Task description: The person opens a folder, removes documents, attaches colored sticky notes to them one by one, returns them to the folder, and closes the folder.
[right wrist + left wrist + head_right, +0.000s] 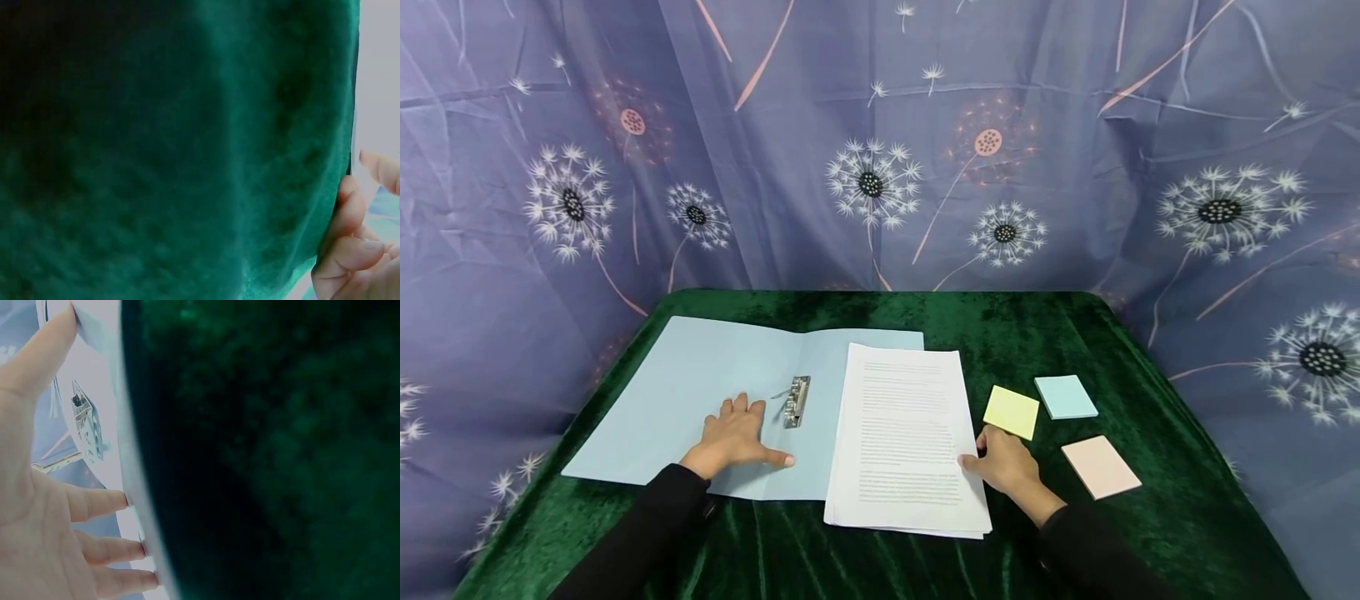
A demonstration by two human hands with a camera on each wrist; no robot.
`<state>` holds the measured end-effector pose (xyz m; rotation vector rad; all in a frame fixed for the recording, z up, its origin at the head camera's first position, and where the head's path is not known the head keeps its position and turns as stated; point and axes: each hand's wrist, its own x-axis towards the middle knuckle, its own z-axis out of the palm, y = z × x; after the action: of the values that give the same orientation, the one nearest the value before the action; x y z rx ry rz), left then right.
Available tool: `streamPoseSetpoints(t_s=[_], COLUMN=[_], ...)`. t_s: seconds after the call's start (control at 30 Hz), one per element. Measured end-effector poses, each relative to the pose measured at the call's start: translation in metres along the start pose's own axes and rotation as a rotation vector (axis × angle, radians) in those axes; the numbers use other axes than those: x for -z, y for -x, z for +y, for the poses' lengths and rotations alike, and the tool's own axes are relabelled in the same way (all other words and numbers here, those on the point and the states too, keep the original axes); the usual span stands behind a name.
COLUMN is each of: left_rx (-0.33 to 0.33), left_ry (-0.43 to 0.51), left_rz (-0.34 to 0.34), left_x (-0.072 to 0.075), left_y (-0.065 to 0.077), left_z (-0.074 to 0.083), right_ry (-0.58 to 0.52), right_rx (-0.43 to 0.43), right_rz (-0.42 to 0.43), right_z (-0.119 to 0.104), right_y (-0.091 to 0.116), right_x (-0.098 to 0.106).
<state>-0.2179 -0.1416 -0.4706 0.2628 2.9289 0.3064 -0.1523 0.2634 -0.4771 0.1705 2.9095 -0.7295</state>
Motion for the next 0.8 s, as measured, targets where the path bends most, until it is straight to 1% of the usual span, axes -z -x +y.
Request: streamPoseSetpoints(t_s=[0.1, 0.23, 0.37, 0.43, 0.57, 0.63, 0.7, 0.8], left_rx=[-0.004, -0.007, -0.008, -0.011, -0.012, -0.011, -0.012, -0.011], left_ry=[0.0, 0.006, 0.012, 0.011, 0.01, 0.012, 0.014, 0.017], left_rz=[0.003, -0.001, -0.002, 0.001, 0.001, -0.003, -0.002, -0.005], left_x=[-0.001, -0.001, -0.002, -0.002, -0.002, -0.003, -0.002, -0.002], left_y=[0.0, 0.001, 0.0, 0.0, 0.0, 0.001, 0.002, 0.003], left_z=[-0.001, -0.002, -0.002, -0.002, -0.002, -0.002, -0.002, -0.002], right_ry=[-0.008, -0.043, -0.06, -0.045, 0.029, 0.086, 0.133, 0.197], right_rx=[0.004, 0.036, 0.102, 0.157, 0.277, 0.316, 0.329, 0.303], right_rz=[0.004, 0.024, 0.06, 0.083, 0.116, 0.109, 0.09, 0.038], right_z=[0.001, 0.003, 0.006, 0.01, 0.022, 0.029, 0.036, 0.045], right_y=[-0.001, -0.002, -0.008, -0.013, -0.023, -0.028, -0.033, -0.039], right_x=[0.0, 0.006, 0.021, 0.03, 0.043, 0.049, 0.053, 0.056])
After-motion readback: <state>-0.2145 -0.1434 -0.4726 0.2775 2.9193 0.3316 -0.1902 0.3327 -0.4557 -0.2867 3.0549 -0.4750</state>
